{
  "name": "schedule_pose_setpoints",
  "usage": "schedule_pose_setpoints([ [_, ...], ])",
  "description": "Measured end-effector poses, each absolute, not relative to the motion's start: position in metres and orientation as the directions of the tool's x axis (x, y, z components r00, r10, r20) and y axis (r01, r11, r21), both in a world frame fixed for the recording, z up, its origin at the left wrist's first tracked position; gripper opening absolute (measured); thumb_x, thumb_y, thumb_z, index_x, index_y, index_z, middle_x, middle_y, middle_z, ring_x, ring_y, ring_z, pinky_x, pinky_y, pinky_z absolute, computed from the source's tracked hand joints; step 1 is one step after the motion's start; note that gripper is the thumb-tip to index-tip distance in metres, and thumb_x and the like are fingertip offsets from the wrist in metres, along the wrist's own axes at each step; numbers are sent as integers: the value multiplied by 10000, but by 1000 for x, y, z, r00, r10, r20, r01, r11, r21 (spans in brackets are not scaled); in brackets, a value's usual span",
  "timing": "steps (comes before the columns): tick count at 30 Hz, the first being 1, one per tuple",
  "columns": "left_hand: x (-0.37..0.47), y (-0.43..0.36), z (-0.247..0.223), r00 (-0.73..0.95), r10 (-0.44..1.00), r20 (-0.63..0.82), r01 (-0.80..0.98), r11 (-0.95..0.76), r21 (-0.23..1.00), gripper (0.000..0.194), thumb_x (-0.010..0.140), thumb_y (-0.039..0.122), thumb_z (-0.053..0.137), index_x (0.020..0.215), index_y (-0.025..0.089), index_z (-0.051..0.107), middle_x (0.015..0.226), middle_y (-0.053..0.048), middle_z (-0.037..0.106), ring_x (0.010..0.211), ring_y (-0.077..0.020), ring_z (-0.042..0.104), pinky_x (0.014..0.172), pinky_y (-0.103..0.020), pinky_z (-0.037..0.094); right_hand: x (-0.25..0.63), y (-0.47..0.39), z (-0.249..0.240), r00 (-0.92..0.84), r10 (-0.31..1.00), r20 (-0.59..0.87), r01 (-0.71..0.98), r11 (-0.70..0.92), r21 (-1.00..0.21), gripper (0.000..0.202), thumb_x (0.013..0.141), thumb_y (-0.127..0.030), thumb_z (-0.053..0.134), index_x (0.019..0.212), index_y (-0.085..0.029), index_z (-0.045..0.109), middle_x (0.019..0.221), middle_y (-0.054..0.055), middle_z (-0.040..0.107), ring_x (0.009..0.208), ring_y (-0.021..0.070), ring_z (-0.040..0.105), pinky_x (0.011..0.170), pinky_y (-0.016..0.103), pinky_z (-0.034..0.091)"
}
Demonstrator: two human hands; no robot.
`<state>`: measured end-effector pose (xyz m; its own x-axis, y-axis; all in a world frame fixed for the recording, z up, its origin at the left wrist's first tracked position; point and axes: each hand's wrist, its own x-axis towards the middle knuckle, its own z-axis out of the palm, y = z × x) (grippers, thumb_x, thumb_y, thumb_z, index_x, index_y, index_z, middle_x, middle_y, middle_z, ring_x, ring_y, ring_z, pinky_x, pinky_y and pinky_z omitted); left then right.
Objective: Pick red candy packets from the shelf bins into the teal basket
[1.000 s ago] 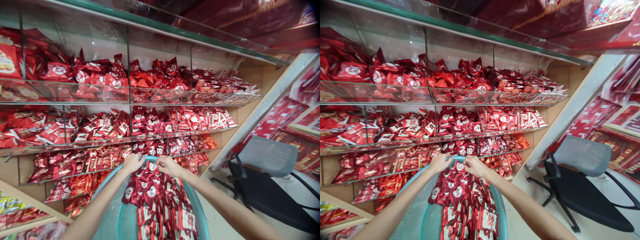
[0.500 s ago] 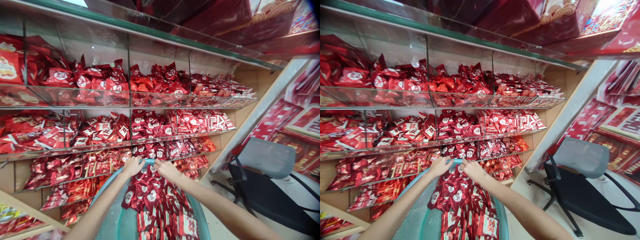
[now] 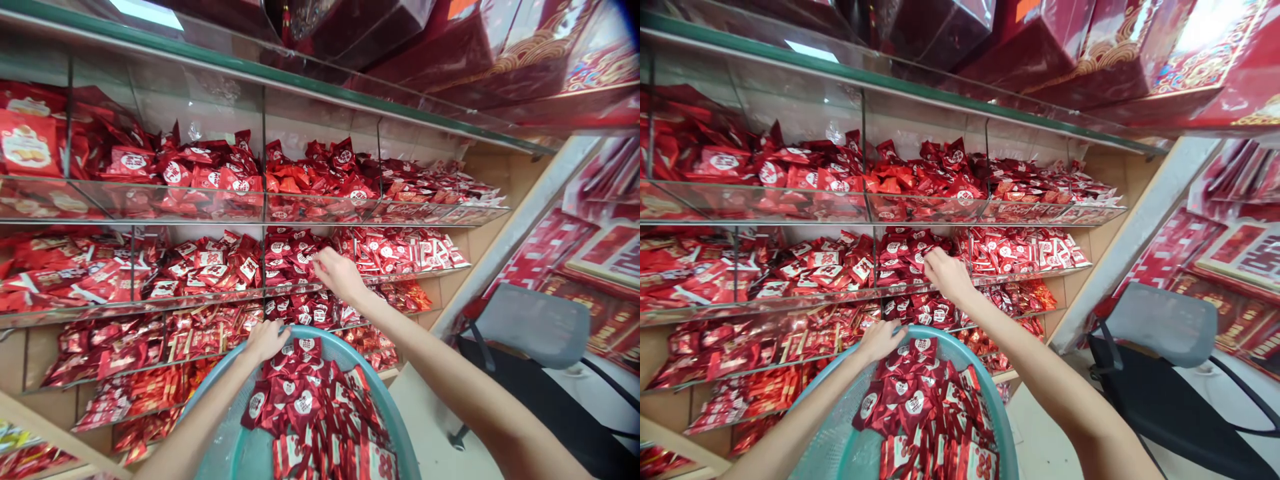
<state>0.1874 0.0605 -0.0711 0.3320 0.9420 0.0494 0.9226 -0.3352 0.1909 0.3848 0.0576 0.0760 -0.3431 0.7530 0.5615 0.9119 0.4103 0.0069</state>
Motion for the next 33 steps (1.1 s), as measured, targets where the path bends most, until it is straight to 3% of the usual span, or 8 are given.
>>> schedule_pose_setpoints([
  [2,187,58,-71,328,943,56,922,-333,197,514,873,516,238,1005,209,628,887,-116,689,887,-269,629,762,-359,436,380,83,94,-268,769,580,942,335,-9,281,921,-257,324,1110,-205,525,1085,79,558,849,179,597,699,262,432],
  [5,187,55,-71,317,947,52,926,-320,200,505,875,513,247,994,204,628,894,-114,685,904,-262,624,782,-355,428,372,121,104,-198,861,469,974,225,-2,364,882,-154,325,1206,-206,483,1091,105,585,886,229,605,703,304,452],
  [10,185,54,-70,317,947,55,925,-322,203,514,874,529,239,994,209,623,888,-114,680,889,-259,627,761,-350,433,361,158,97,-188,899,396,981,190,34,490,847,-49,307,1294,-223,404,1215,116,543,1048,214,548,781,296,459],
  [18,185,57,-74,332,940,75,921,-341,190,520,874,523,223,978,205,621,859,-113,684,867,-278,630,742,-365,438,366,166,94,-91,911,401,996,84,34,367,890,-88,292,1151,-178,534,1105,135,592,982,211,578,777,297,457],
  [26,186,56,-72,333,941,59,923,-338,184,510,877,504,230,987,200,624,882,-125,686,881,-275,627,757,-369,435,387,146,97,34,884,467,999,-22,-32,375,939,-237,242,1179,-167,521,1033,150,601,896,237,597,718,315,438],
  [29,187,56,-71,343,937,70,920,-350,179,512,878,504,229,987,194,621,872,-126,687,875,-274,630,751,-366,436,396,120,95,0,810,587,997,47,-64,357,941,-262,261,1150,-177,537,1060,135,581,909,236,583,714,307,426],
  [33,187,56,-72,342,937,69,919,-349,185,516,875,510,230,988,192,620,872,-120,686,873,-270,631,748,-356,436,407,70,79,-134,675,725,940,318,-122,322,942,-280,293,1078,-184,569,1067,94,570,913,192,573,729,266,431],
])
